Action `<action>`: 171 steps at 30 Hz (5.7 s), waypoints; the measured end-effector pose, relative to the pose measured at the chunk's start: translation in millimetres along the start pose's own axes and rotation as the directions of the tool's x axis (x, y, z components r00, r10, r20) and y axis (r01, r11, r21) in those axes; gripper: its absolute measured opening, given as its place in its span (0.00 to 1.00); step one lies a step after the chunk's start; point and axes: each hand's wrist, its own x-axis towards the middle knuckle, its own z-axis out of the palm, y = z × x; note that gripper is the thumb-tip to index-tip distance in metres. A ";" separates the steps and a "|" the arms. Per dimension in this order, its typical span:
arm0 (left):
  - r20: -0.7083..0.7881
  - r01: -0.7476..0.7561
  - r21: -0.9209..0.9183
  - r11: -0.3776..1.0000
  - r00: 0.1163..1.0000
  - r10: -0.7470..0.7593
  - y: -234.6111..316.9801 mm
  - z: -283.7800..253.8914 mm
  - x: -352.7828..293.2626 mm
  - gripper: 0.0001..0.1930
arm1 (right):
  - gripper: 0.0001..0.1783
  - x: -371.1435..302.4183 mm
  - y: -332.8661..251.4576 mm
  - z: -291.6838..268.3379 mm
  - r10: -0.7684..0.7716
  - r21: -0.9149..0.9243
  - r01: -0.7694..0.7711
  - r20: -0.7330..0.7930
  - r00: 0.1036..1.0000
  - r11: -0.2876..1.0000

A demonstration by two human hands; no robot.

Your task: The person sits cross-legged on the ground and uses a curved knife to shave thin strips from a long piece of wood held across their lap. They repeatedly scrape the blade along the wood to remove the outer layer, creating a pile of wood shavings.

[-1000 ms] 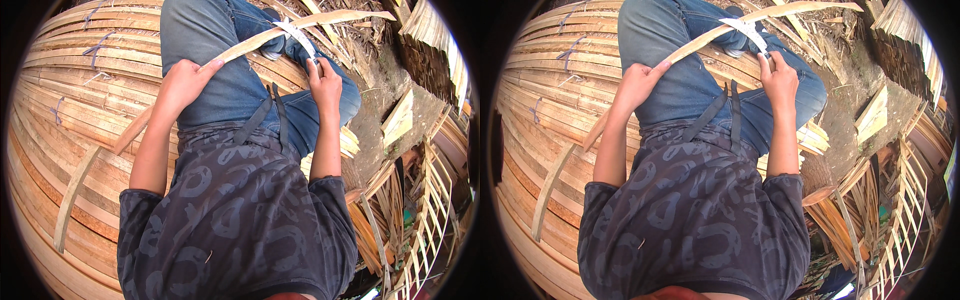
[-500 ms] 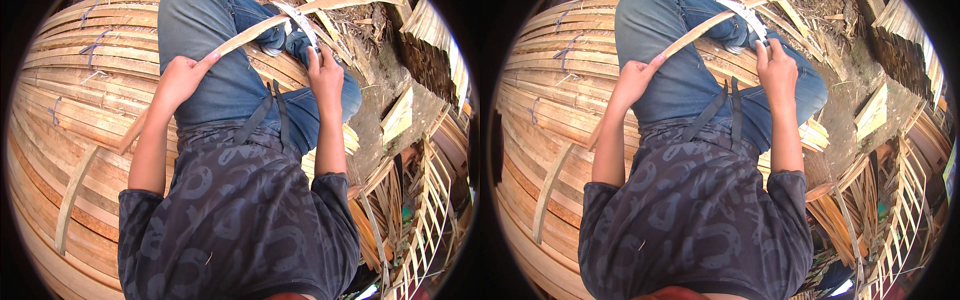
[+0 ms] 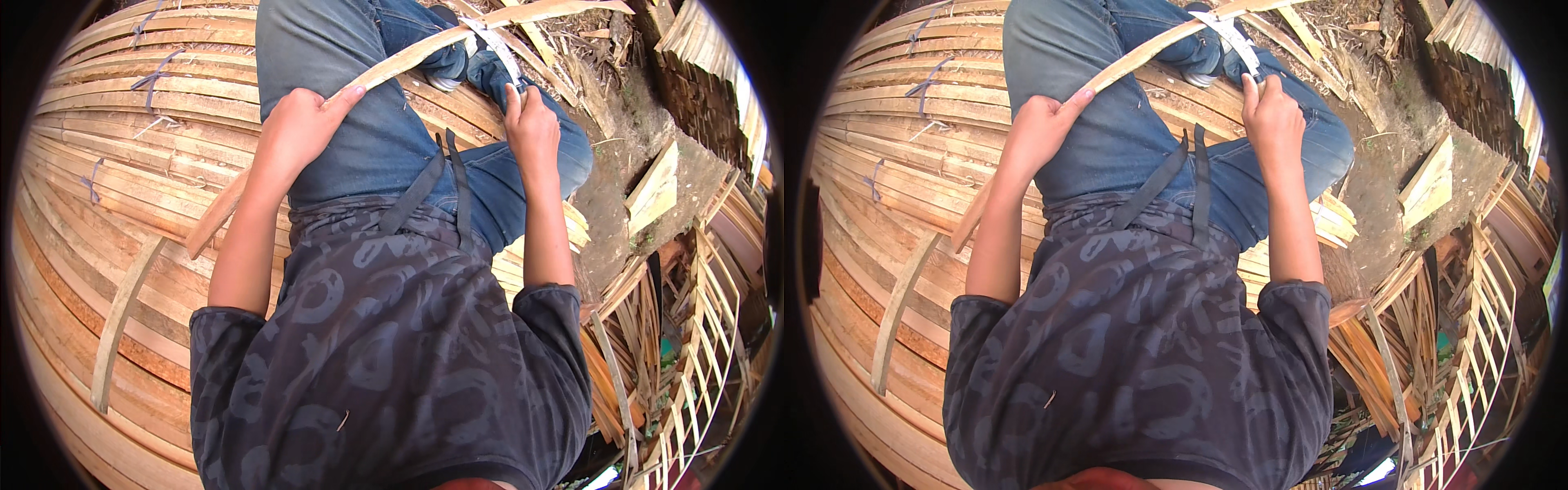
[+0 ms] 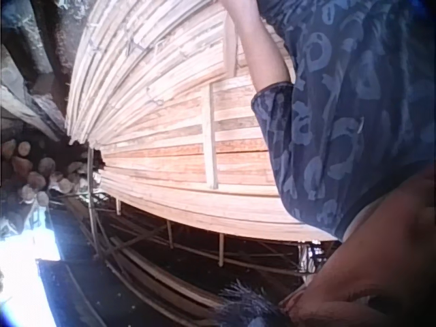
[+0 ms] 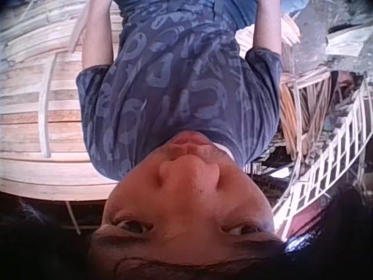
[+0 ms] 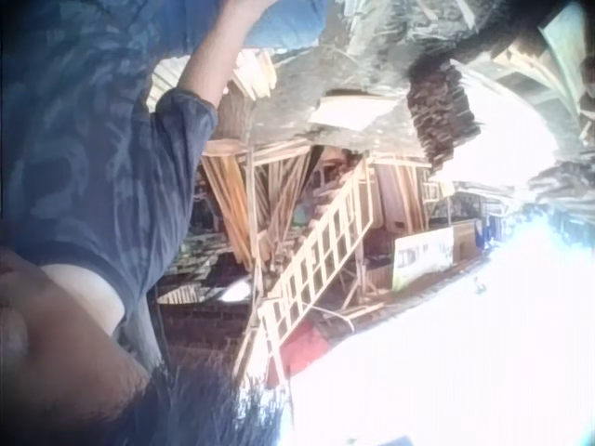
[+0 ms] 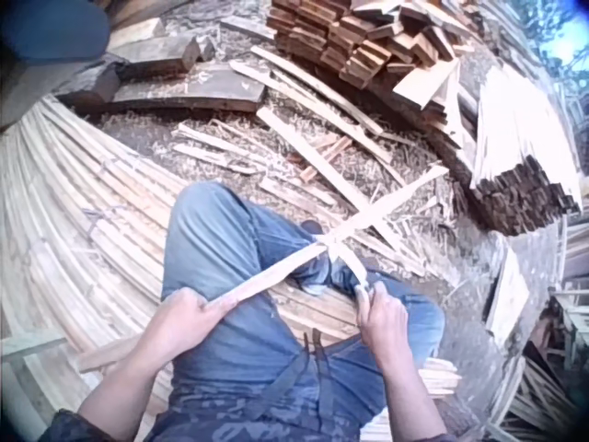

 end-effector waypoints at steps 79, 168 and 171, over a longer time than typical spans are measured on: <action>-0.091 0.057 -0.099 0.993 0.994 -0.066 -53.5 1.4 -24.1 0.36 | 0.22 7.3 21.6 29.5 0.055 -0.019 -0.057 -0.065 0.996 0.998; 0.139 0.128 -0.318 0.939 0.986 -0.088 -48.5 -3.6 2.9 0.34 | 0.20 -45.6 -52.5 39.4 0.044 0.592 -0.143 0.179 0.983 0.793; 0.288 0.193 -0.349 0.917 0.953 -0.091 -42.0 -15.4 6.9 0.33 | 0.16 -44.6 -50.9 41.2 -0.088 0.652 0.071 -0.007 0.996 0.755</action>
